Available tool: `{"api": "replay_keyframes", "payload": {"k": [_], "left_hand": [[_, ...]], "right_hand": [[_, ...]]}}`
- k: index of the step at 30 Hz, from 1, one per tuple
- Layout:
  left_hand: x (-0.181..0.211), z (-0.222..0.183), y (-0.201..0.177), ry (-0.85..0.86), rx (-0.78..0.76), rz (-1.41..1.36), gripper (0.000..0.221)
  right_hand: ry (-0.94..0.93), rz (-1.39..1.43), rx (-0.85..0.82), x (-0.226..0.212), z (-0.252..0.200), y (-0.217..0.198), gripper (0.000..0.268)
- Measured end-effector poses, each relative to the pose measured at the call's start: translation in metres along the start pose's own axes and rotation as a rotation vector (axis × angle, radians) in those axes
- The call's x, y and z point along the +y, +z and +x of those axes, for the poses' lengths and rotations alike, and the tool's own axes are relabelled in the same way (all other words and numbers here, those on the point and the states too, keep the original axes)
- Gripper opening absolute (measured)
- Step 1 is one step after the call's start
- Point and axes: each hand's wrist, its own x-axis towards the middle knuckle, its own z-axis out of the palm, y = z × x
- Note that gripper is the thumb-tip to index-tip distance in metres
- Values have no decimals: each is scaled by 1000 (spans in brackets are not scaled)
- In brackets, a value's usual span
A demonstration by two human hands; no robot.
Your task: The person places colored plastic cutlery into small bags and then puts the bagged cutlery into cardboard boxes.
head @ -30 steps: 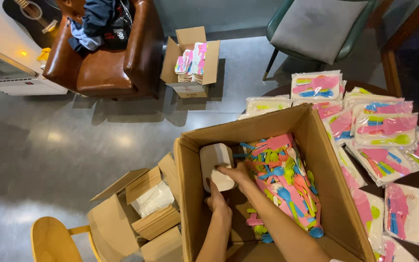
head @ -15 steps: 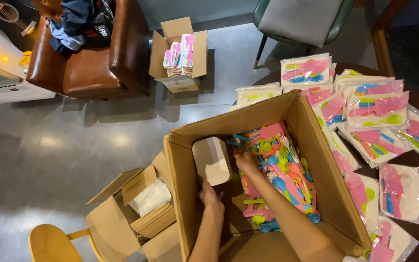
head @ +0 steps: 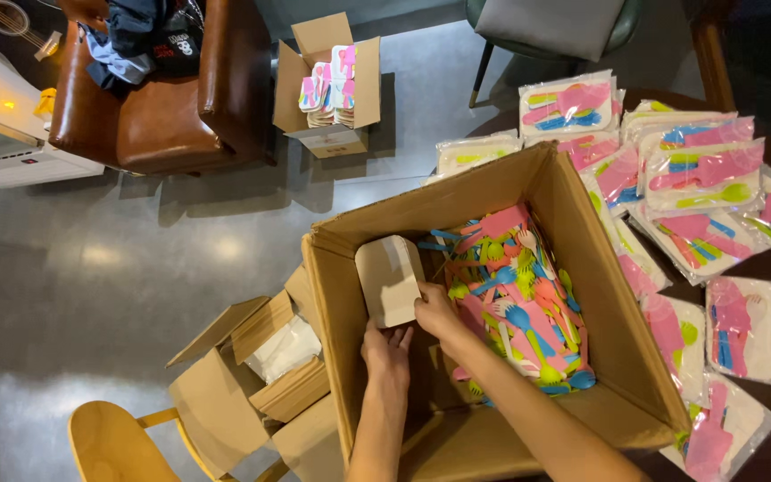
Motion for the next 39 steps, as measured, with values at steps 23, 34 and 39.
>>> {"api": "replay_keyframes", "payload": {"k": [23, 34, 39], "left_hand": [[-12, 34, -40, -99, -289, -163, 96], [-16, 43, -46, -118, -313, -235, 103], [-18, 46, -49, -124, -309, -239, 104]], "right_hand": [[178, 535, -102, 27, 25, -26, 73], [164, 533, -91, 29, 50, -18, 37], [69, 411, -44, 19, 51, -13, 54]]}}
